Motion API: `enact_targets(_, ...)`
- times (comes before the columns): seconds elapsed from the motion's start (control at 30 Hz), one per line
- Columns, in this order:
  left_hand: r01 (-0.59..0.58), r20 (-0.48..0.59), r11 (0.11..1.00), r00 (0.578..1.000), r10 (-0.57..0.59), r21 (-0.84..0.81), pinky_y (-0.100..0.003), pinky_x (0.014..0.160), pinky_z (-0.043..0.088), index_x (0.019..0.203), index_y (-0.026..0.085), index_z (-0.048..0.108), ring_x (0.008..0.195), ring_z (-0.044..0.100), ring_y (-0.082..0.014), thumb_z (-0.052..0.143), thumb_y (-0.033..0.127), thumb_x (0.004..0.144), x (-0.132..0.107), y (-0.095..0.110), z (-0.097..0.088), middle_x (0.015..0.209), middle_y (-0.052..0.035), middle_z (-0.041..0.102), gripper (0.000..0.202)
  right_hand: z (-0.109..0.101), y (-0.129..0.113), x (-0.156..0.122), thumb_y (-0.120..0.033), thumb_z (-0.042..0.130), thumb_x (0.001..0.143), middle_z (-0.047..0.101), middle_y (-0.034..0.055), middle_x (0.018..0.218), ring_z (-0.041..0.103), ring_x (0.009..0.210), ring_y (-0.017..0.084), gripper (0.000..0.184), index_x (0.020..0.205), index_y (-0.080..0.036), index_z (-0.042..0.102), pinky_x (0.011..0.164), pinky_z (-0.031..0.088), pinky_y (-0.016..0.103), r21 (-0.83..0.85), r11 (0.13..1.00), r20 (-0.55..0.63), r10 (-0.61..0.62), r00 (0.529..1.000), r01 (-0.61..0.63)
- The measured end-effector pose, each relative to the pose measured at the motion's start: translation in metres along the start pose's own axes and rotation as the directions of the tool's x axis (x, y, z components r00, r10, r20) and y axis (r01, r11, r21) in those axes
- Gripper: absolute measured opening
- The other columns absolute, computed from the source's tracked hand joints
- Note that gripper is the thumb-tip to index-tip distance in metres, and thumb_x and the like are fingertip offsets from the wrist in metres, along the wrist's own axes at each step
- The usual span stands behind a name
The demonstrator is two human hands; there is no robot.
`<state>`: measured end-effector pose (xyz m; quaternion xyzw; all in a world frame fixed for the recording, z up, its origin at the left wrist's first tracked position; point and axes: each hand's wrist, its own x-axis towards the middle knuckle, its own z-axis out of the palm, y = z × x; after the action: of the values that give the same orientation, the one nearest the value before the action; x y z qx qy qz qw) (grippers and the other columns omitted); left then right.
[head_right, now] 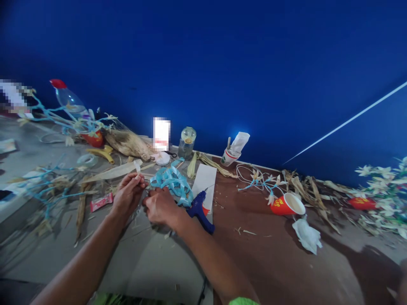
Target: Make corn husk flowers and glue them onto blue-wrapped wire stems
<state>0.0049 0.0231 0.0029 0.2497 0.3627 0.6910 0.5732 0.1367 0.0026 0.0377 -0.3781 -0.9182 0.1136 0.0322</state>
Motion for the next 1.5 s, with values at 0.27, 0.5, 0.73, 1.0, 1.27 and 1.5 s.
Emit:
enact_targets(0.27,-0.014,-0.011,1.000,1.000,0.014,-0.014,-0.021,0.056,0.043,0.076,0.017,0.064,0.054,0.052,-0.0066,0.076,0.024,0.062,0.001,-0.001,-0.001,0.066,0.0024,0.059,0.019,0.003,0.001,-0.005,-0.027,0.048,0.084,0.064,0.0103,0.101,0.055,0.097,0.024,0.022,0.093,-0.018,0.066,0.085,0.036,0.037,0.004,0.997,-0.009,0.074,0.997,-0.074)
enact_targets(0.5,-0.043,0.012,0.999,0.999,0.043,-0.026,-0.021,0.055,0.043,0.073,0.016,0.065,0.055,0.052,-0.0070,0.077,0.023,0.060,0.002,-0.001,0.001,0.067,0.0015,0.060,0.018,-0.001,-0.015,-0.024,-0.030,0.052,0.082,0.065,0.0068,0.085,0.056,0.088,0.021,0.019,0.084,-0.019,0.068,0.080,0.037,0.035,0.007,0.992,0.088,-0.127,0.988,0.127)
enact_targets(0.73,0.003,0.079,0.997,0.997,0.002,-0.071,-0.022,0.059,0.044,0.075,0.018,0.067,0.058,0.053,-0.0078,0.077,0.021,0.062,0.000,-0.002,0.000,0.070,0.0004,0.062,0.017,0.016,-0.032,-0.029,-0.019,0.052,0.077,0.064,0.0084,0.086,0.056,0.085,0.022,0.014,0.085,-0.014,0.063,0.077,0.040,0.037,-0.126,0.983,0.075,-0.126,0.989,0.135)
enact_targets(1.0,-0.001,0.076,0.999,0.997,0.005,-0.052,-0.022,0.058,0.044,0.076,0.016,0.066,0.058,0.053,-0.0074,0.076,0.020,0.063,0.000,-0.003,0.000,0.071,-0.0001,0.061,0.016,0.015,-0.031,-0.024,-0.018,0.053,0.076,0.066,0.0085,0.083,0.058,0.080,0.022,0.013,0.083,-0.013,0.064,0.078,0.039,0.039,-0.142,0.980,0.071,-0.130,0.989,0.139)
enact_targets(1.27,0.024,0.037,0.999,0.999,-0.023,-0.033,-0.019,0.056,0.045,0.078,0.015,0.064,0.055,0.053,-0.0067,0.076,0.023,0.063,0.002,-0.002,-0.002,0.069,0.0001,0.061,0.020,0.001,-0.001,-0.020,-0.025,0.046,0.087,0.063,0.0095,0.099,0.053,0.096,0.022,0.022,0.097,-0.016,0.063,0.083,0.038,0.035,-0.060,0.987,-0.136,0.140,0.981,-0.149)
enact_targets(1.5,0.030,0.031,0.998,0.999,-0.029,-0.056,-0.018,0.055,0.045,0.078,0.015,0.064,0.055,0.053,-0.0067,0.074,0.021,0.066,0.001,-0.004,-0.001,0.066,0.0001,0.059,0.017,-0.005,0.019,-0.014,-0.027,0.051,0.085,0.063,0.0088,0.100,0.048,0.109,0.023,0.018,0.094,-0.018,0.064,0.094,0.033,0.036,-0.030,0.987,-0.185,0.150,0.971,-0.158)
